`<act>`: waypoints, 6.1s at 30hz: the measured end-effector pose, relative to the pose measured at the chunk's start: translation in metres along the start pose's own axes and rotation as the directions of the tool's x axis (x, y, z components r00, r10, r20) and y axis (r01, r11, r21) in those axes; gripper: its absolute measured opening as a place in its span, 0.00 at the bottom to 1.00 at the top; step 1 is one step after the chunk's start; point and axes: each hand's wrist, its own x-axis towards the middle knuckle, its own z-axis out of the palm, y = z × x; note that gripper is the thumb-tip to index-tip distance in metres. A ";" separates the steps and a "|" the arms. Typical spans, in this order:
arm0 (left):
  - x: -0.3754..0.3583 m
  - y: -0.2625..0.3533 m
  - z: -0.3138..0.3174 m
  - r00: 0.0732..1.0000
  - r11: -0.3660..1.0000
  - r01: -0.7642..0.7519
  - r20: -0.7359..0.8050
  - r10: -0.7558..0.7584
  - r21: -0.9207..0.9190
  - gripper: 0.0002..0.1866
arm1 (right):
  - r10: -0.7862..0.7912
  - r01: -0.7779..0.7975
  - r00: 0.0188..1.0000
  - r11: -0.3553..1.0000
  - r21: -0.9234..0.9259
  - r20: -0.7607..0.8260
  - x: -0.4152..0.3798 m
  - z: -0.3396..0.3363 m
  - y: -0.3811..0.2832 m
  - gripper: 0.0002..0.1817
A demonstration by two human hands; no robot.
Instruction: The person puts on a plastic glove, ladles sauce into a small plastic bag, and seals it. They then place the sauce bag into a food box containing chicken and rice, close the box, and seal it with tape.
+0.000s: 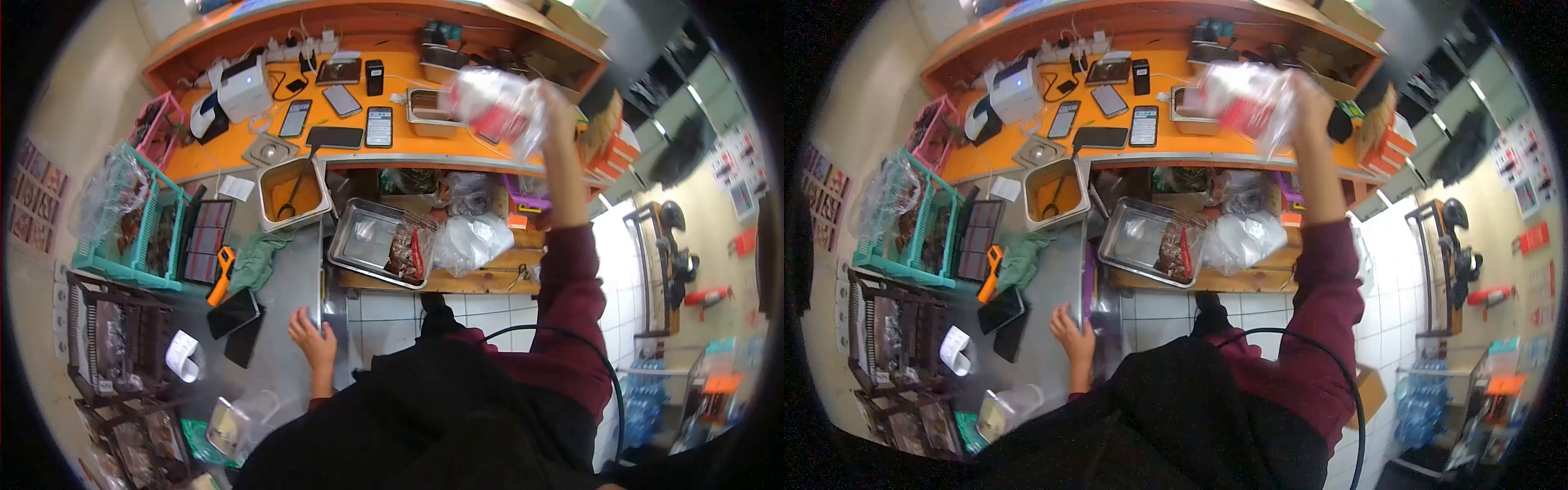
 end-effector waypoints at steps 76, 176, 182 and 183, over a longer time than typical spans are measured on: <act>-0.091 -0.008 0.059 0.775 0.909 0.284 -0.631 -0.029 0.306 0.18 | 0.792 -0.900 0.138 0.350 -0.258 0.595 -0.558 -0.042 0.366 0.12; -0.052 -0.110 0.226 0.813 0.814 0.577 0.137 -0.566 -0.065 0.16 | -0.451 0.001 -0.221 0.887 0.463 0.865 -0.539 0.060 0.176 0.15; -0.034 0.004 0.219 0.402 -0.321 0.435 0.501 -0.767 -0.841 0.42 | -0.304 -0.379 0.057 0.875 0.303 0.951 -0.536 0.066 0.177 0.19; -0.048 -0.003 0.236 0.479 -0.193 0.438 0.409 -0.776 -0.878 0.43 | -0.364 -0.379 -0.011 0.863 0.333 0.931 -0.538 0.067 0.173 0.18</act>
